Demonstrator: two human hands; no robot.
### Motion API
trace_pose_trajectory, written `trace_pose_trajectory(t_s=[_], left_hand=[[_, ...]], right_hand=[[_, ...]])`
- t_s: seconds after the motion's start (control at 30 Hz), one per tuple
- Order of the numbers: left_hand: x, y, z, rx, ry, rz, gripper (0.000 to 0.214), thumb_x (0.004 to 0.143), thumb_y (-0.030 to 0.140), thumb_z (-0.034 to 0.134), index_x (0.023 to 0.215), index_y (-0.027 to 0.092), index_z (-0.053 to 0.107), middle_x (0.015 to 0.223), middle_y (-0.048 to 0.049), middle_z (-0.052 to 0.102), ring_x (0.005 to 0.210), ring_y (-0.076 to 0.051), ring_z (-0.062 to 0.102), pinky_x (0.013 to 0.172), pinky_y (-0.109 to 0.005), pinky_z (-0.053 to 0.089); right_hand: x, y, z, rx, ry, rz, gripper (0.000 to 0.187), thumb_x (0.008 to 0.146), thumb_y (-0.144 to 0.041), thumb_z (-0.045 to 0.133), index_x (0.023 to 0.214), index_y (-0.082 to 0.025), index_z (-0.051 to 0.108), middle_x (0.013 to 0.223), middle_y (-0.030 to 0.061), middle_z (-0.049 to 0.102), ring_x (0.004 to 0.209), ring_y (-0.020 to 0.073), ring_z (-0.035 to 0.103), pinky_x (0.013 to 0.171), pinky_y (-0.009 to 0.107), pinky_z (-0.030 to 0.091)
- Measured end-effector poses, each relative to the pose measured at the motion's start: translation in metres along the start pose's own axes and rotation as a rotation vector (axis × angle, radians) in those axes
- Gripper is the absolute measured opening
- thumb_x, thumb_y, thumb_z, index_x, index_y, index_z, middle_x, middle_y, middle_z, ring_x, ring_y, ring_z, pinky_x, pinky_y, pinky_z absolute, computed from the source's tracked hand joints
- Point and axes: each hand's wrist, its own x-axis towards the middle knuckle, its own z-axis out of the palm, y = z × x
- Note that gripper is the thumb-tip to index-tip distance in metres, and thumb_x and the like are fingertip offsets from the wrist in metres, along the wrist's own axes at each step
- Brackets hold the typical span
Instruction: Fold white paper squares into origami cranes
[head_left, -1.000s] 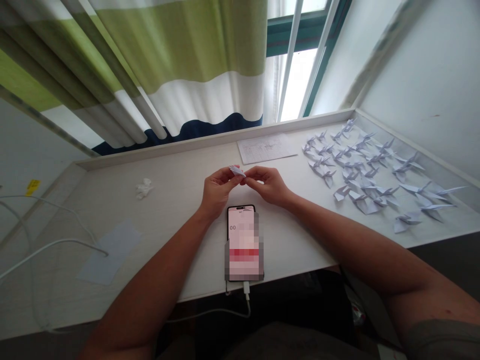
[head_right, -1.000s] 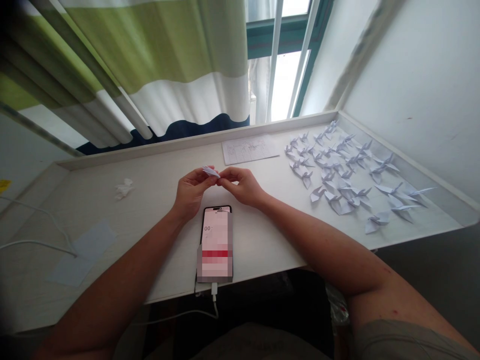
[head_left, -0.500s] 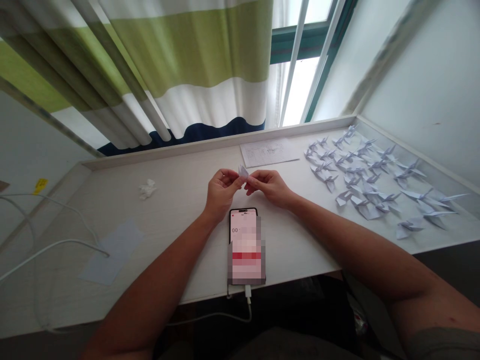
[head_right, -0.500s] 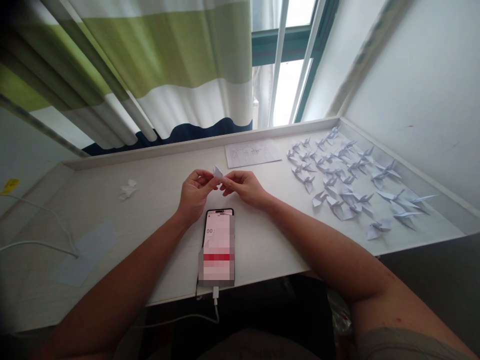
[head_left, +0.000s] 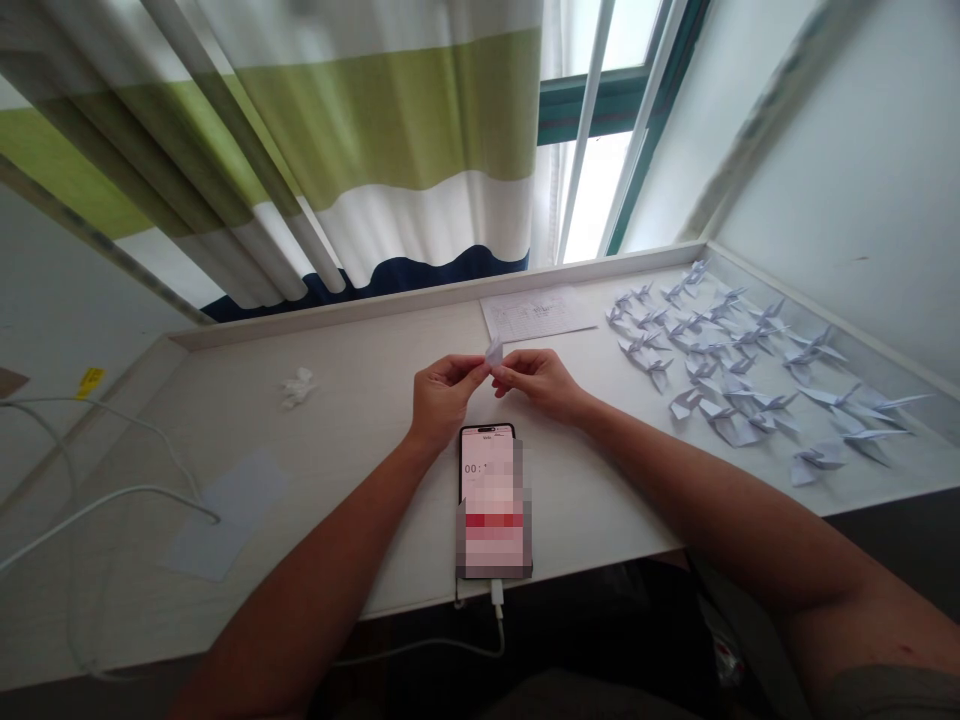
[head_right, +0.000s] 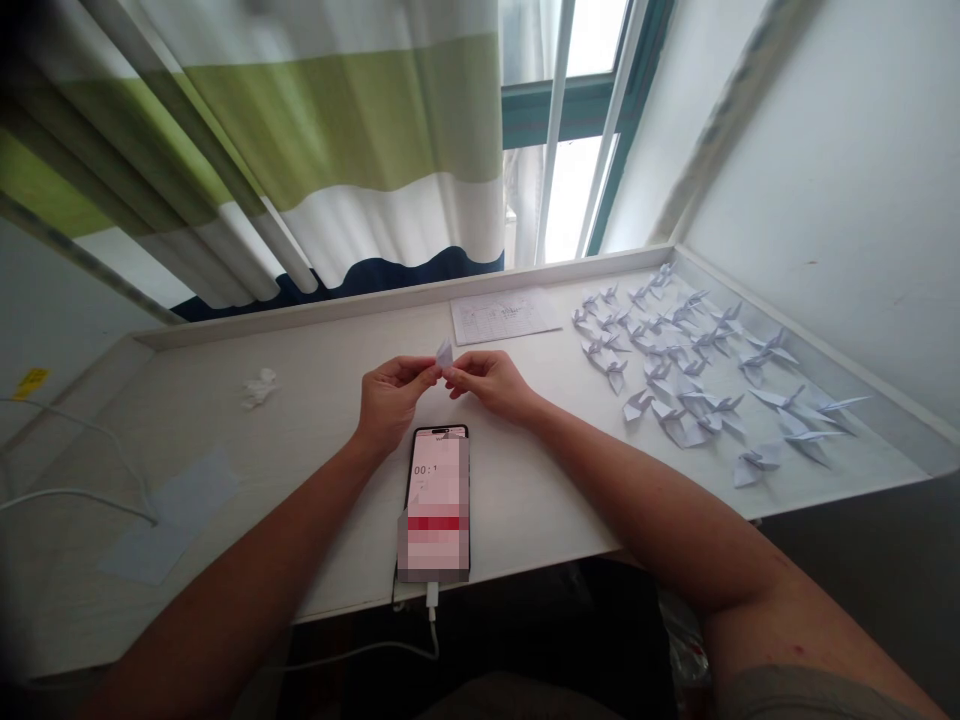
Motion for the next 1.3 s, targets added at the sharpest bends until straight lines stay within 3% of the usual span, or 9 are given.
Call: trace_pose_trajectory(t_s=[0.17, 0.37, 0.57, 0.7, 0.8, 0.93, 1.03, 1.2, 1.3], left_hand=[[0.001, 0.000, 0.000, 0.025, 0.009, 0.003, 0.027, 0.073, 0.035, 0.095, 0.090, 0.017, 0.083, 0.080, -0.0040, 0.081, 0.075, -0.016, 0.074, 0.075, -0.032, 0.061], [-0.001, -0.001, 0.001, 0.024, -0.056, -0.014, 0.029, 0.074, 0.037, 0.095, 0.092, 0.018, 0.083, 0.085, -0.0046, 0.082, 0.073, -0.016, 0.073, 0.073, -0.032, 0.062], [-0.002, 0.002, 0.001, 0.046, -0.054, 0.022, 0.029, 0.072, 0.038, 0.097, 0.090, 0.018, 0.085, 0.088, -0.0062, 0.083, 0.081, -0.019, 0.076, 0.082, -0.035, 0.063], [-0.004, 0.007, 0.004, 0.059, -0.071, 0.044, 0.027, 0.073, 0.038, 0.097, 0.089, 0.019, 0.086, 0.092, -0.0071, 0.084, 0.089, -0.022, 0.078, 0.092, -0.040, 0.064], [-0.004, 0.007, 0.005, 0.042, -0.059, 0.018, 0.027, 0.073, 0.036, 0.097, 0.088, 0.017, 0.085, 0.090, -0.0070, 0.084, 0.087, -0.021, 0.078, 0.090, -0.039, 0.064], [-0.002, 0.002, 0.005, -0.025, -0.013, -0.025, 0.035, 0.069, 0.034, 0.099, 0.091, 0.016, 0.080, 0.088, -0.0058, 0.081, 0.082, -0.019, 0.077, 0.087, -0.038, 0.064], [0.001, -0.002, 0.003, -0.066, -0.013, -0.061, 0.040, 0.067, 0.036, 0.100, 0.093, 0.015, 0.078, 0.089, -0.0058, 0.081, 0.082, -0.019, 0.077, 0.086, -0.038, 0.064], [0.002, -0.003, 0.000, -0.094, -0.146, -0.169, 0.045, 0.072, 0.045, 0.096, 0.101, 0.015, 0.079, 0.093, -0.0071, 0.082, 0.089, -0.020, 0.077, 0.087, -0.038, 0.063], [0.001, -0.002, -0.002, -0.063, -0.197, -0.167, 0.042, 0.077, 0.049, 0.093, 0.098, 0.016, 0.079, 0.093, -0.0074, 0.082, 0.089, -0.020, 0.077, 0.084, -0.036, 0.063]], right_hand=[[0.000, 0.004, 0.002, -0.133, 0.165, -0.148, 0.045, 0.075, -0.056, 0.094, 0.086, -0.021, 0.068, 0.084, 0.0013, 0.076, 0.078, 0.0177, 0.075, 0.073, 0.034, 0.061], [-0.001, 0.002, 0.002, -0.237, 0.093, -0.204, 0.037, 0.084, -0.058, 0.086, 0.091, -0.023, 0.076, 0.099, 0.0049, 0.074, 0.093, 0.0213, 0.071, 0.077, 0.037, 0.059], [0.001, 0.005, 0.001, -0.162, 0.115, -0.228, 0.034, 0.083, -0.055, 0.087, 0.082, -0.023, 0.075, 0.091, 0.0038, 0.072, 0.089, 0.0203, 0.069, 0.078, 0.037, 0.057], [0.000, 0.003, 0.002, -0.137, 0.143, -0.200, 0.039, 0.081, -0.057, 0.088, 0.080, -0.022, 0.073, 0.086, 0.0029, 0.072, 0.084, 0.0192, 0.069, 0.081, 0.038, 0.059], [0.001, 0.001, 0.003, -0.083, 0.158, -0.157, 0.044, 0.076, -0.058, 0.092, 0.081, -0.022, 0.068, 0.084, 0.0017, 0.072, 0.082, 0.0186, 0.070, 0.080, 0.037, 0.060], [0.003, 0.002, 0.002, -0.033, 0.191, -0.123, 0.055, 0.065, -0.054, 0.100, 0.097, -0.023, 0.067, 0.086, 0.0002, 0.073, 0.082, 0.0180, 0.072, 0.078, 0.035, 0.061], [0.003, 0.005, -0.001, -0.079, 0.153, -0.080, 0.052, 0.068, -0.059, 0.097, 0.092, -0.021, 0.071, 0.085, 0.0029, 0.076, 0.080, 0.0181, 0.071, 0.077, 0.035, 0.060], [0.001, 0.003, -0.001, -0.112, 0.120, -0.058, 0.048, 0.072, -0.065, 0.091, 0.080, -0.019, 0.076, 0.080, 0.0036, 0.077, 0.075, 0.0175, 0.070, 0.076, 0.035, 0.058], [-0.001, -0.001, -0.001, -0.114, 0.107, -0.066, 0.048, 0.071, -0.064, 0.093, 0.077, -0.020, 0.076, 0.076, 0.0027, 0.075, 0.072, 0.0169, 0.068, 0.073, 0.035, 0.057]])
